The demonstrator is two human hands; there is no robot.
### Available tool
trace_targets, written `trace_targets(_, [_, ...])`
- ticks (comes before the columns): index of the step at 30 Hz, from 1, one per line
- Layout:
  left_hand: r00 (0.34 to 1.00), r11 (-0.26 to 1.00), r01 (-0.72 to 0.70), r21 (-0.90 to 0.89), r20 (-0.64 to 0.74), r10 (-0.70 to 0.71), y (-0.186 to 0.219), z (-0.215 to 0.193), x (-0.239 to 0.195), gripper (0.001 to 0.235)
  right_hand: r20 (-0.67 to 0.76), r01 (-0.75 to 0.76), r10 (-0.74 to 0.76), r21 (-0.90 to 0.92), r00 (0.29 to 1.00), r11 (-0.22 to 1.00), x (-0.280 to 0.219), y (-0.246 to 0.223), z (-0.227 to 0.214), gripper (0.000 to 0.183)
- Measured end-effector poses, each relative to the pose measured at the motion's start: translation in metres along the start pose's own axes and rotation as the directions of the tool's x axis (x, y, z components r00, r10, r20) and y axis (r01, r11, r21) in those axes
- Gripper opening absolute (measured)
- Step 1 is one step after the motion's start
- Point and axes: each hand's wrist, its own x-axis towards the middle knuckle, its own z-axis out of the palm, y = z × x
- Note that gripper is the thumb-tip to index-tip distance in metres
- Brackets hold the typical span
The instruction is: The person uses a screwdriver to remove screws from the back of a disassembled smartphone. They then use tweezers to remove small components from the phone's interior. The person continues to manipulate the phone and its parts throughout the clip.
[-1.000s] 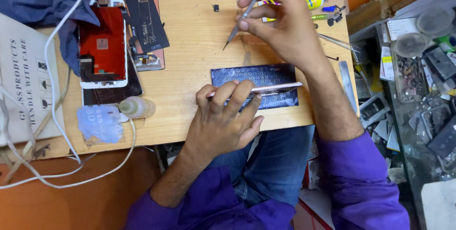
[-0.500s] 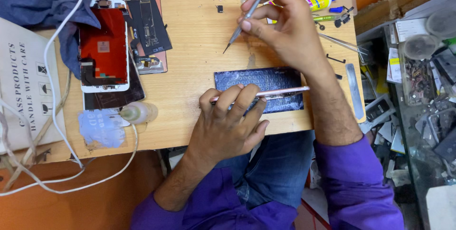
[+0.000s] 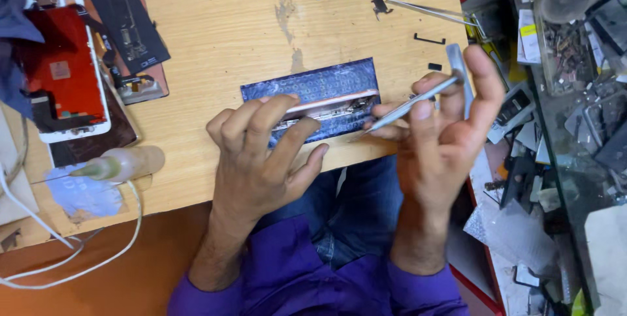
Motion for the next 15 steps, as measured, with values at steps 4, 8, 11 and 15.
trace_targets(4, [0.999, 0.999, 0.034, 0.000, 0.027, -0.034, 0.004, -0.002, 0.001, 0.037, -0.111, -0.013, 0.006, -0.063, 0.994, 0.998, -0.021, 0.026, 0.016, 0.035])
trace_targets(8, [0.999, 0.999, 0.040, 0.005, 0.031, -0.040, 0.007, -0.002, 0.004, 0.037, 0.036, 0.155, -0.152, -0.122, 0.988, 0.980, -0.029, 0.037, 0.020, 0.051])
trace_targets(11, [0.999, 1.000, 0.029, 0.011, 0.026, -0.029, 0.006, -0.001, 0.006, 0.037, 0.049, 0.127, -0.122, -0.121, 0.991, 0.984, -0.030, 0.042, 0.017, 0.060])
trace_targets(15, [0.997, 0.997, 0.064, -0.033, 0.043, -0.062, 0.008, -0.002, 0.006, 0.036, 0.085, 0.159, -0.147, -0.148, 0.985, 0.976, -0.031, 0.046, 0.014, 0.059])
